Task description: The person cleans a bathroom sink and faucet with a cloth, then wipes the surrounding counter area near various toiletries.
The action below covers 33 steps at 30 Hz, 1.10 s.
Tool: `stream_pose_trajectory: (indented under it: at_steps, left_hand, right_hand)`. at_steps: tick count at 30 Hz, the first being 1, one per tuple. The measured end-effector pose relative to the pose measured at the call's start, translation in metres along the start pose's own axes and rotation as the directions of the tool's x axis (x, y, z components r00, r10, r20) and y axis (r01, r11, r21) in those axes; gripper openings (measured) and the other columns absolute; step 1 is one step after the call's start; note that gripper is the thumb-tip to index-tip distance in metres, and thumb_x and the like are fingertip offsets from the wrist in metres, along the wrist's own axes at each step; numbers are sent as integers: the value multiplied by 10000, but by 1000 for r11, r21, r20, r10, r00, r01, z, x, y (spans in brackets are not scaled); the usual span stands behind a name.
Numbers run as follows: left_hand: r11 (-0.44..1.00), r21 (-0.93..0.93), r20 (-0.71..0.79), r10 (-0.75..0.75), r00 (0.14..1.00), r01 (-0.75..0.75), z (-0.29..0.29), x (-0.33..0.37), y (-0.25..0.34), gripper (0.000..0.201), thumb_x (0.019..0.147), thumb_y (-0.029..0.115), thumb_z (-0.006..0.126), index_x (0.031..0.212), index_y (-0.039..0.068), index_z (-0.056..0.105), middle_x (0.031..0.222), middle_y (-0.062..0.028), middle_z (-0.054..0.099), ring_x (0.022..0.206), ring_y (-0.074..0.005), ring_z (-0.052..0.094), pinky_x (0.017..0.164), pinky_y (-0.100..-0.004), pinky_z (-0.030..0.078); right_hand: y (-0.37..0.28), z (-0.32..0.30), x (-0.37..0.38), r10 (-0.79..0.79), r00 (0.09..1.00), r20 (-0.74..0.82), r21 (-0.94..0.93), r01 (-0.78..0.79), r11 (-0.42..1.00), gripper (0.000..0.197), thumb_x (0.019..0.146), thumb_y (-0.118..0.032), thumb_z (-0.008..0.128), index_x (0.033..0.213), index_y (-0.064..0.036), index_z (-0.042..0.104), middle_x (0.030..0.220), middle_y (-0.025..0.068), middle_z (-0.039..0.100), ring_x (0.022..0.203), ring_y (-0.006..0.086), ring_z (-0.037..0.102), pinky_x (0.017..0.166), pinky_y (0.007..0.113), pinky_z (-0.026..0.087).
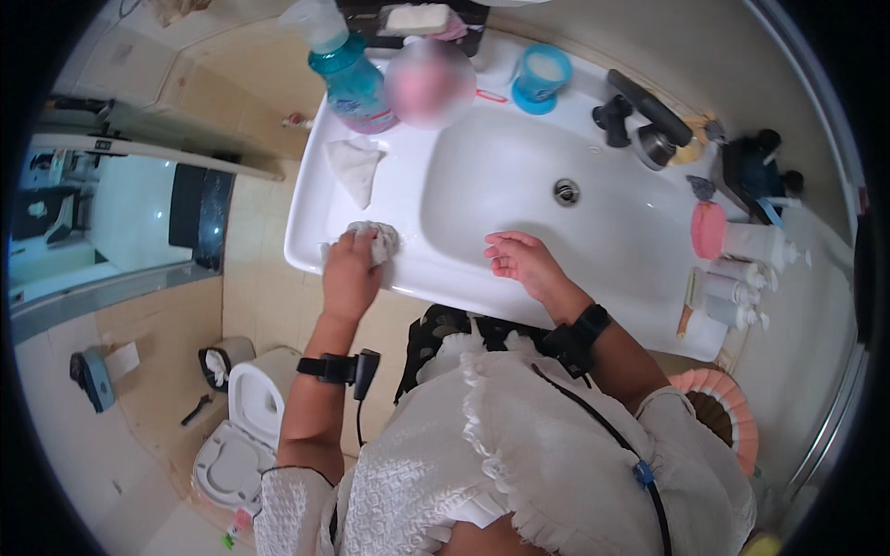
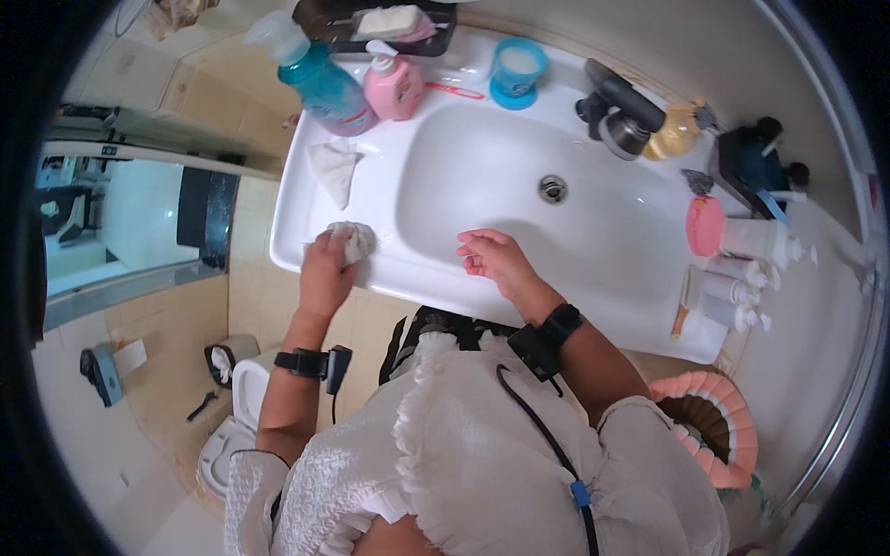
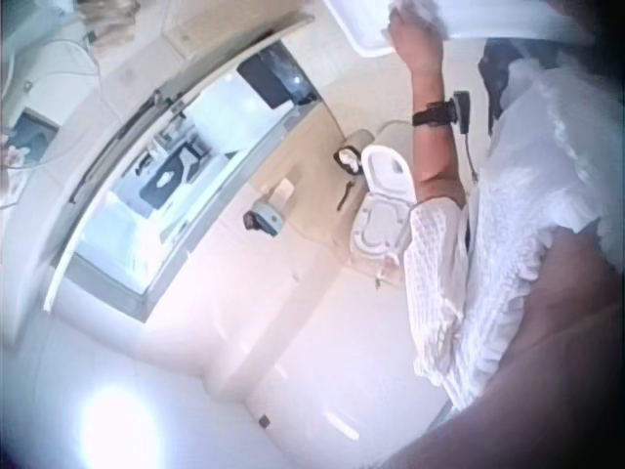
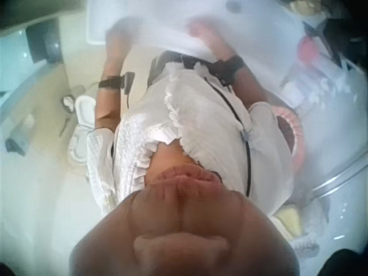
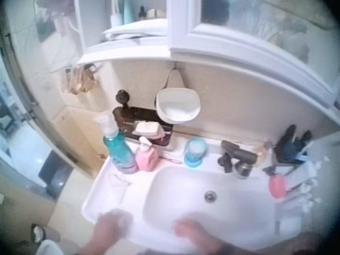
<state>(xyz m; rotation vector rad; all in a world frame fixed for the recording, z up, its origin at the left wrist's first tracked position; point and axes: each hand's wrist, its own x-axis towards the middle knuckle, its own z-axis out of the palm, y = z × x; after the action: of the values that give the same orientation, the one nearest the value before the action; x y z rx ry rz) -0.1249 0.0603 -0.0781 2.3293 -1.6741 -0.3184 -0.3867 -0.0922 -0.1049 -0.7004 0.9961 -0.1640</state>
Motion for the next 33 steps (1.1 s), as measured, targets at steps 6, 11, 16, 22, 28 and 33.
stream_pose_trajectory:
  at_steps: [6, 11, 16, 22, 28, 33]
  left_hand:
    - [915, -243, 213, 375, 902, -323, 56, 16, 121, 497, 667, 27, 627, 1157, 64, 552, 1110, -163, 563, 1022, -344, 548, 874, -413, 465]
    - [522, -773, 609, 446, 656, 362, 72, 53, 170, 558, 763, 154, 675, 1280, 69, 484, 1177, -101, 566, 1046, -175, 553, 910, -315, 439]
    - [279, -908, 418, 526, 741, 313, 61, 57, 213, 630, 837, 204, 652, 1376, 23, 380, 1216, -74, 533, 1082, -140, 508, 889, -284, 447]
    - [636, -746, 470, 291, 833, 199, 53, 97, 205, 452, 901, 285, 591, 1330, 186, 491, 989, -50, 636, 682, -111, 597, 661, -250, 514]
    - [813, -577, -79, 43, 996, -81, 89, 205, 129, 376, 823, 96, 611, 1196, 55, 584, 1061, -120, 647, 798, -169, 639, 727, -285, 507]
    - [705, -709, -24, -47, 999, 16, 118, 261, 144, 667, 801, 109, 640, 1389, 26, 337, 1223, -129, 566, 889, -169, 617, 788, -276, 498]
  right_hand:
    - [4, -33, -11, -148, 970, -192, 91, 168, 982, 207, 895, -162, 550, 1055, -44, 608, 900, 66, 626, 732, 121, 571, 705, 271, 496]
    - [9, -75, -37, -333, 879, -342, 157, 403, 902, 265, 890, -174, 584, 1120, -44, 586, 966, 72, 615, 807, 125, 573, 723, 249, 472]
    - [5, -65, -82, -375, 899, -225, 254, 426, 868, 569, 865, -185, 639, 1367, -93, 388, 1234, 80, 500, 1109, 175, 495, 912, 309, 436]
    - [10, -93, -83, -371, 862, -344, 226, 460, 859, 538, 834, -124, 644, 1321, -31, 437, 1170, 90, 562, 1034, 186, 558, 883, 308, 462]
    - [-9, -78, -65, -322, 860, -396, 223, 430, 875, 485, 804, -92, 659, 1252, 0, 496, 1099, 94, 603, 940, 191, 605, 794, 322, 506]
    - [-10, -56, -45, -309, 837, -451, 222, 440, 870, 482, 799, -104, 672, 1234, 15, 502, 1099, 97, 602, 954, 199, 603, 806, 317, 505]
